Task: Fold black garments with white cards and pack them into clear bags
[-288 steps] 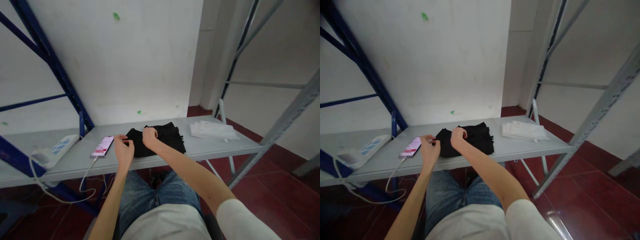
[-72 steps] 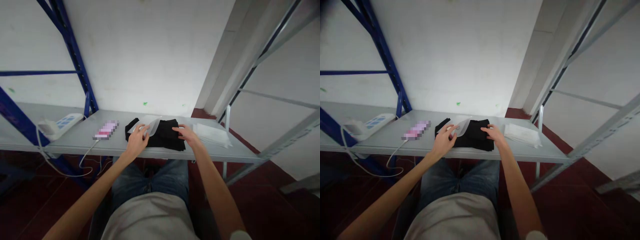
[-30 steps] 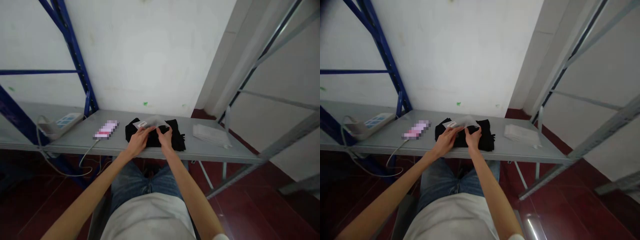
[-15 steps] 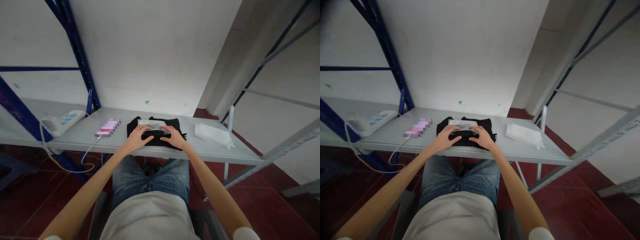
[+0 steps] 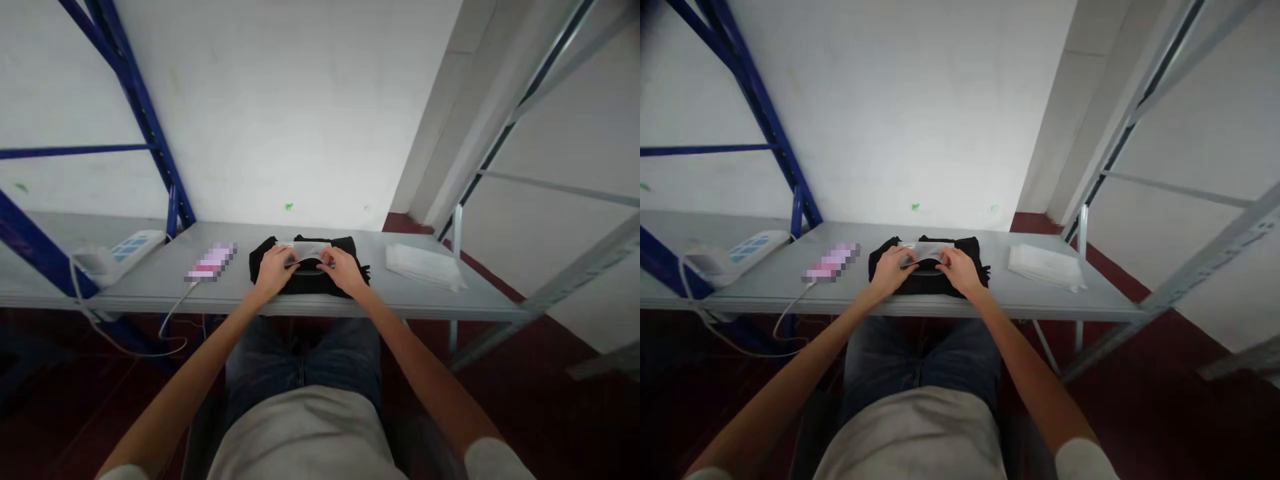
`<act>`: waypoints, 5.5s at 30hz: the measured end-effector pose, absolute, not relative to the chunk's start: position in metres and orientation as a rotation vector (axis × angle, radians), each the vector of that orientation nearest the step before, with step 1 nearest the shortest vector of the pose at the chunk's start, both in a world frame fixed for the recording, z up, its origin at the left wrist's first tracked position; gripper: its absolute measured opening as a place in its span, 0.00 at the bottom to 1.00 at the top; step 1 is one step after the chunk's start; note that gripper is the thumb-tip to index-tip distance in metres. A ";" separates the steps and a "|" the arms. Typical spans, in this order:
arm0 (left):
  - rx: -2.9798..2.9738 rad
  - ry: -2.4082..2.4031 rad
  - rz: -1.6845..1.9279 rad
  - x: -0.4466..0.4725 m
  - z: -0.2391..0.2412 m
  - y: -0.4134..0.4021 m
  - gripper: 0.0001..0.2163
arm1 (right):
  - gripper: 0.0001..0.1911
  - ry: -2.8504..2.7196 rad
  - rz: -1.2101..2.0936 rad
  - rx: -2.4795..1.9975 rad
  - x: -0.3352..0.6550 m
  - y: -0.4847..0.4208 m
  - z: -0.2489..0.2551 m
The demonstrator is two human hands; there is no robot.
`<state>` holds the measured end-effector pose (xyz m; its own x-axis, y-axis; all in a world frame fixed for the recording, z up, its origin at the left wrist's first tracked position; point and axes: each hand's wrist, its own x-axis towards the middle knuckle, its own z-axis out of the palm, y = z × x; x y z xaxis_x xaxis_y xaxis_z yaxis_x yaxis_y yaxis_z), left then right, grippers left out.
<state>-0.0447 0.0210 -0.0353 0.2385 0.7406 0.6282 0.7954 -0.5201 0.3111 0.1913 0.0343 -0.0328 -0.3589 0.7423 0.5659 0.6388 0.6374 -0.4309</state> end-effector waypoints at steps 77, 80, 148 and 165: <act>-2.388 -1.377 -0.693 -0.055 -0.026 -0.003 0.13 | 0.11 -2.163 -0.441 -1.456 0.264 -0.006 -0.034; -2.417 -1.524 -0.688 -0.043 -0.040 -0.009 0.23 | 0.18 -2.093 -0.335 -1.453 0.245 -0.022 -0.048; -2.463 -1.574 -0.704 -0.040 -0.080 0.002 0.26 | 0.34 -2.318 -0.101 -1.375 0.216 0.012 -0.081; -2.494 -1.570 -0.702 -0.037 -0.072 -0.004 0.25 | 0.34 -2.327 -0.080 -1.394 0.216 0.012 -0.079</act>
<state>-0.0367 -0.0045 -0.0717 0.3572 0.8248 0.4383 0.8766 -0.4580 0.1475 0.2157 0.0120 -0.0791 -0.4059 0.8291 0.3845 0.8536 0.4943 -0.1646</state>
